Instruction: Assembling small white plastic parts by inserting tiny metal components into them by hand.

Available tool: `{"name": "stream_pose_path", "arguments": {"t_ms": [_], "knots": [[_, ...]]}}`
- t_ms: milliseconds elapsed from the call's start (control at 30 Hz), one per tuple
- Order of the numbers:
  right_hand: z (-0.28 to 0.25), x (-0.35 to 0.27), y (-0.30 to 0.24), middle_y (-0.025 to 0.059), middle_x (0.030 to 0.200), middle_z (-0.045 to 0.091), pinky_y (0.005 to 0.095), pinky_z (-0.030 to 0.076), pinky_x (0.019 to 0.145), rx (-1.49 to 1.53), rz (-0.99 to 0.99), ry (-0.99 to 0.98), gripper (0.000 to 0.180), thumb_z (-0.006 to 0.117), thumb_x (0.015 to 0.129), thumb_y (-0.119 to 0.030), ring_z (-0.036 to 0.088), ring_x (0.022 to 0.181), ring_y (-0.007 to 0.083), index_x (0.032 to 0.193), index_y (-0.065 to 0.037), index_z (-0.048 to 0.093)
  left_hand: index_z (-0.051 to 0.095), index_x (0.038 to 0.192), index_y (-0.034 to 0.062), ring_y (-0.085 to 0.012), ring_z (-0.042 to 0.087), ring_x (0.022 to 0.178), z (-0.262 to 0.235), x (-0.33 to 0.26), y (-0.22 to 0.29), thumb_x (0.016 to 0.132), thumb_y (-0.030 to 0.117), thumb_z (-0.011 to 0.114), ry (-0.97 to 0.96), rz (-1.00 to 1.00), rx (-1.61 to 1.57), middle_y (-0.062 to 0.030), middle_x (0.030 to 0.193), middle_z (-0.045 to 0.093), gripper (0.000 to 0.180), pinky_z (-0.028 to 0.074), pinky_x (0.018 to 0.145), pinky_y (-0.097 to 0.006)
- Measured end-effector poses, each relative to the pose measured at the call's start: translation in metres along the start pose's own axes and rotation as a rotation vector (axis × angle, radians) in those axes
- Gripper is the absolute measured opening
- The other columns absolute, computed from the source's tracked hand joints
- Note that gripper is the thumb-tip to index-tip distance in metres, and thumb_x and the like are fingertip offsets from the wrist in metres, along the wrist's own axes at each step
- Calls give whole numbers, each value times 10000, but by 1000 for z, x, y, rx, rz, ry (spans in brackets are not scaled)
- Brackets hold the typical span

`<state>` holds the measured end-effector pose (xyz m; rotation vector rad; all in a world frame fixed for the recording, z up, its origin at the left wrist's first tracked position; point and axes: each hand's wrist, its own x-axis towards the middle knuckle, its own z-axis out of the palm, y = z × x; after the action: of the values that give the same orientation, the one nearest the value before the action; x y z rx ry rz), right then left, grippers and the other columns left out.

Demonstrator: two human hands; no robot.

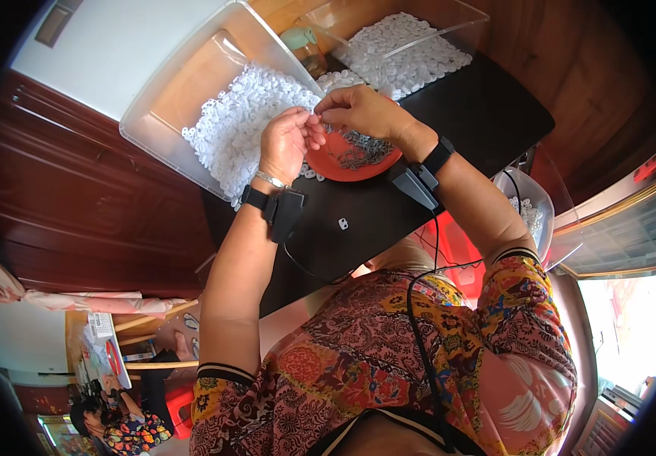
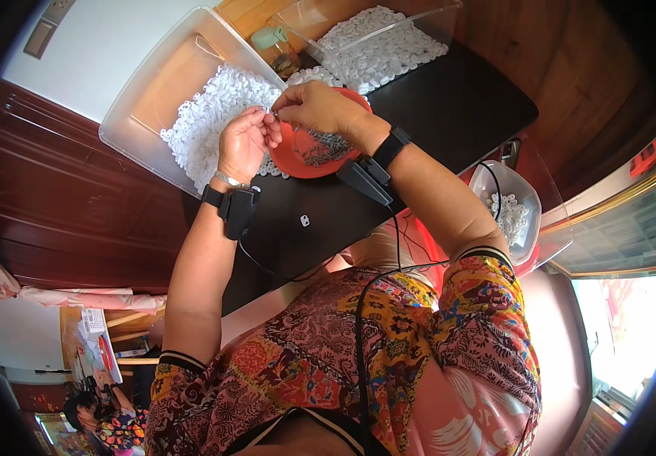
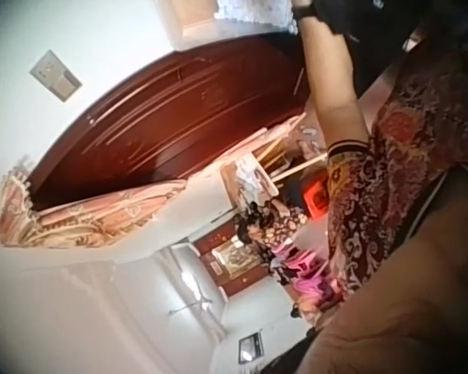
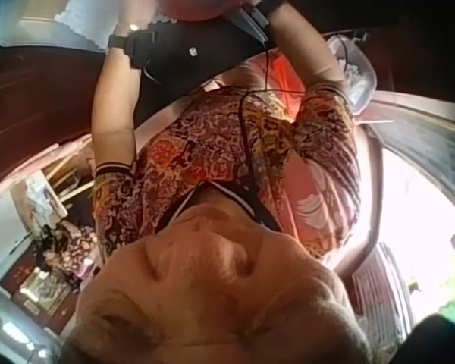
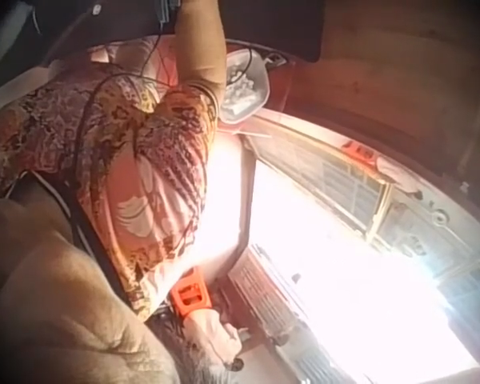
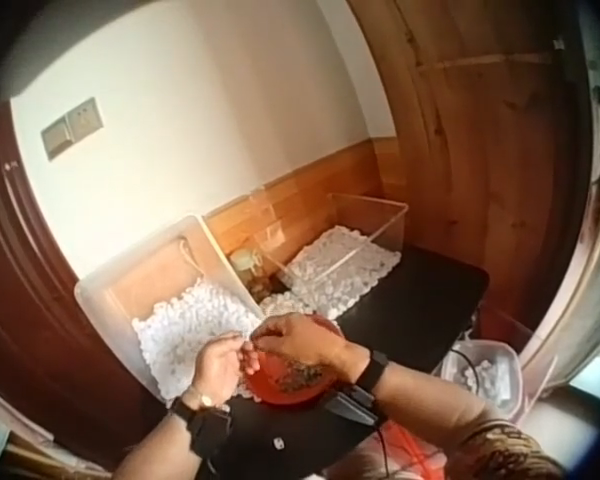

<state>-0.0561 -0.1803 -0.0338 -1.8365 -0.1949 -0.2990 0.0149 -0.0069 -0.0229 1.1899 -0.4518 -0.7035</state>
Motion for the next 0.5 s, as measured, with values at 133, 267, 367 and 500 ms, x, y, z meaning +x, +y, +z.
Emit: {"name": "stream_pose_path", "arguments": {"t_ms": [133, 267, 367, 500], "knots": [[-1, -2, 4, 9, 802, 636, 222, 462, 633, 84, -25, -24, 168, 610, 853, -155, 557, 723, 68, 930, -10, 647, 552, 814, 35, -188, 560, 573, -2, 1, -2, 859, 168, 518, -48, -41, 14, -83, 707, 593, 145, 408, 530, -273], [-2, -4, -6, 18, 804, 638, 222, 459, 652, -52, 13, -20, 184, 610, 854, -164, 557, 728, 71, 926, 3, 634, 554, 802, 50, -170, 536, 556, 0, -1, -1, 858, 169, 515, -75, -67, 19, -68, 691, 580, 137, 386, 513, -266], [1, -5, -1, 92, 764, 663, 283, 484, 684, 2, -91, 9, 179, 609, 820, -148, 616, 724, 144, 871, 23, 630, 554, 809, 55, -169, 535, 555, 1, 0, -1, 859, 167, 515, -48, -65, -19, -63, 686, 577, 128, 385, 507, -267], [4, -2, 6, 102, 761, 663, 292, 484, 682, -41, -131, 13, 197, 603, 808, -166, 624, 723, 168, 881, 15, 628, 550, 813, 59, -166, 531, 548, 1, 0, -2, 861, 171, 515, -19, -67, -54, -56, 672, 572, 126, 378, 490, -269]]}}
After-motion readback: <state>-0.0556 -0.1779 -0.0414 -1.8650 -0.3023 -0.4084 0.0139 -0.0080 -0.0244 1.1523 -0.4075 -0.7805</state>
